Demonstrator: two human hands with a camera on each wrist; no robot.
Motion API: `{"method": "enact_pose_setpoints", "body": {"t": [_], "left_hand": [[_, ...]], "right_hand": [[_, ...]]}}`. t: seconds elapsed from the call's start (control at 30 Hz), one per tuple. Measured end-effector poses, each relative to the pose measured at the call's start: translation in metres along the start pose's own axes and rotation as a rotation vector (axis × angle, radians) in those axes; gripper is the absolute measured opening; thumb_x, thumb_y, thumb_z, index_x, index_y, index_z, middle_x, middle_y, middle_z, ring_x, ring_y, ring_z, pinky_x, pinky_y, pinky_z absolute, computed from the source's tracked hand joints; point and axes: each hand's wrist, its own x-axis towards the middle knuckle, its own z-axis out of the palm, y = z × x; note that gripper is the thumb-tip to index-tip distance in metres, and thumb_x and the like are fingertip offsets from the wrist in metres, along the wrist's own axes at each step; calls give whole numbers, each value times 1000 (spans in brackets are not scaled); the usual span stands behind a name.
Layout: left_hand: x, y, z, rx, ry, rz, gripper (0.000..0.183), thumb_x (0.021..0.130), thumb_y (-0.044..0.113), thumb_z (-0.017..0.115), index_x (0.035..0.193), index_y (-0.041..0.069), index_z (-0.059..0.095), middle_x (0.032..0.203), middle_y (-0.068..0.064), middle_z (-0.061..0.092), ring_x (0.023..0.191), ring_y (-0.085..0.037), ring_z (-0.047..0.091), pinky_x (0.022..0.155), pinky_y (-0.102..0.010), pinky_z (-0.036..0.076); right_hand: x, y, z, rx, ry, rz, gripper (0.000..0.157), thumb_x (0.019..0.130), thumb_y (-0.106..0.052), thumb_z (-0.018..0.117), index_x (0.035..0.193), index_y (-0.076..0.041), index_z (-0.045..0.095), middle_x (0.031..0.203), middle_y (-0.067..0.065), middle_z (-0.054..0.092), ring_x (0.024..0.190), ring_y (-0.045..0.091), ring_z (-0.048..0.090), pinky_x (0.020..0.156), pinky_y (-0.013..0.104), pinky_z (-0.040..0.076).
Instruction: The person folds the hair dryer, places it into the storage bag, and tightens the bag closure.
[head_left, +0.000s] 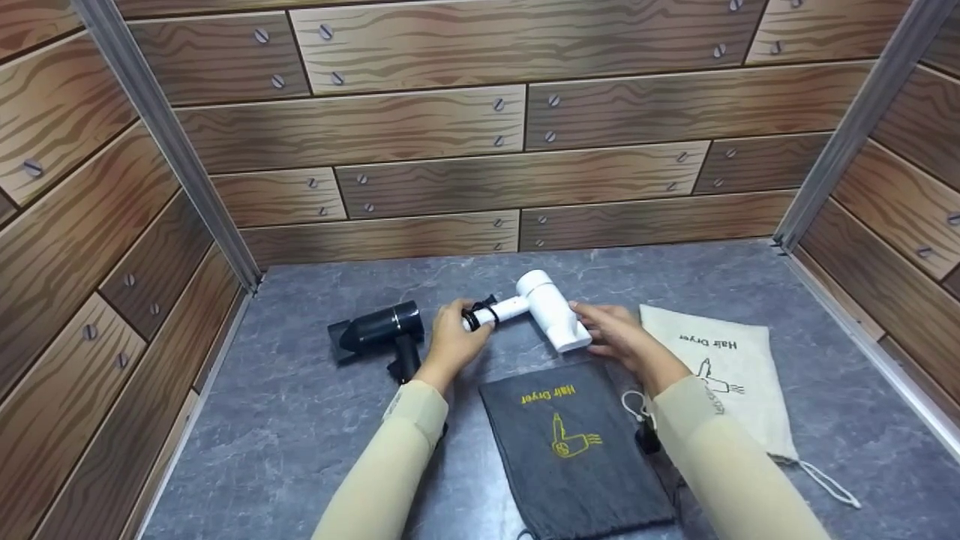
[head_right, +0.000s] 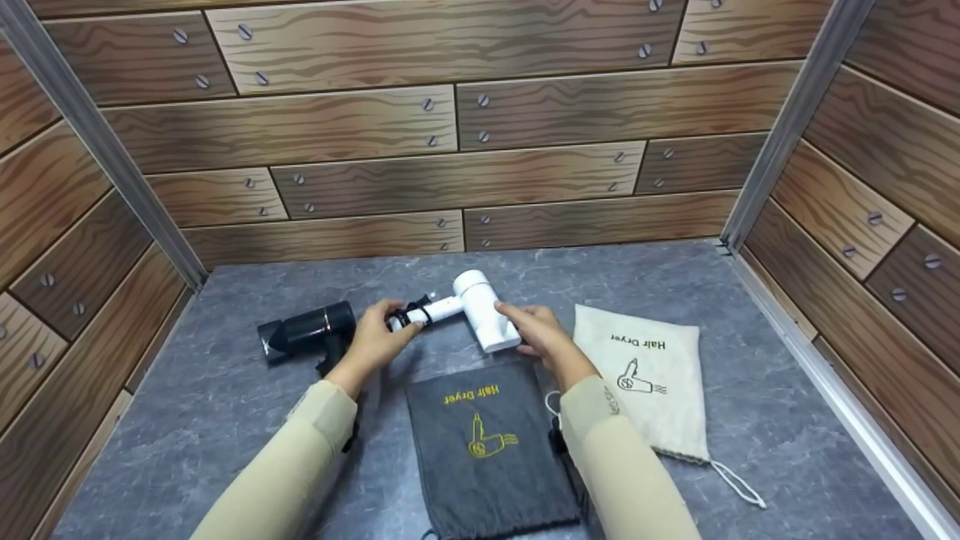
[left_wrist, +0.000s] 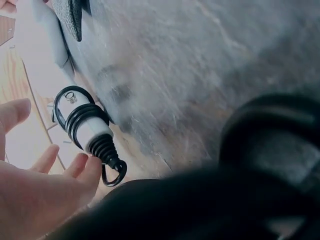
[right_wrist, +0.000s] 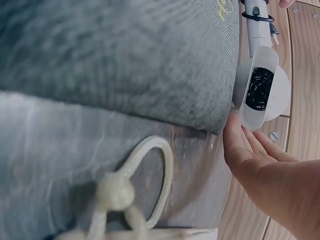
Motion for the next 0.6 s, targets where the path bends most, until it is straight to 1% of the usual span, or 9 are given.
{"method": "enact_pose_setpoints", "body": {"t": [0.13,0.27,0.37,0.47,0.53,0.6], "left_hand": [[2,-1,0,31,27,-18,50,87,16,81,128,-8,66,126,-30,66,121,-45,61,108,-55,48],[2,1,0,89,28,-36,50,87,19,81,130,-4,67,128,-27,67,122,-45,60,107,-55,47],[2,4,-1,133,6,-73,53,90,22,79,136,0,66,134,-24,66,127,-46,56,110,-56,45],[4,8,0,170,-32,-100,56,93,24,77,142,2,62,144,-22,63,137,-46,49,118,-59,38],[6,10,1,183,-51,-104,57,94,24,75,145,3,60,149,-20,61,141,-47,46,120,-61,34],[7,10,2,183,-55,-105,58,94,24,75,145,3,59,150,-20,61,142,-46,47,119,-62,34]], "right_hand": [[4,-1,1,10,7,4,85,104,-47,60,162,8,29,166,27,38,150,40,45,122,52,43],[7,0,0,15,8,11,86,104,-47,61,162,8,29,166,27,39,151,39,45,122,51,43],[10,1,1,24,1,12,85,105,-47,61,161,8,30,165,27,40,149,37,49,121,48,45],[11,1,1,34,4,18,84,105,-46,61,161,8,29,165,26,41,146,34,52,118,45,48],[12,1,1,38,5,23,85,105,-46,61,162,8,28,165,26,41,145,34,52,116,43,49],[13,0,0,38,2,29,86,105,-47,61,163,8,27,166,26,40,146,33,52,114,40,51]]}}
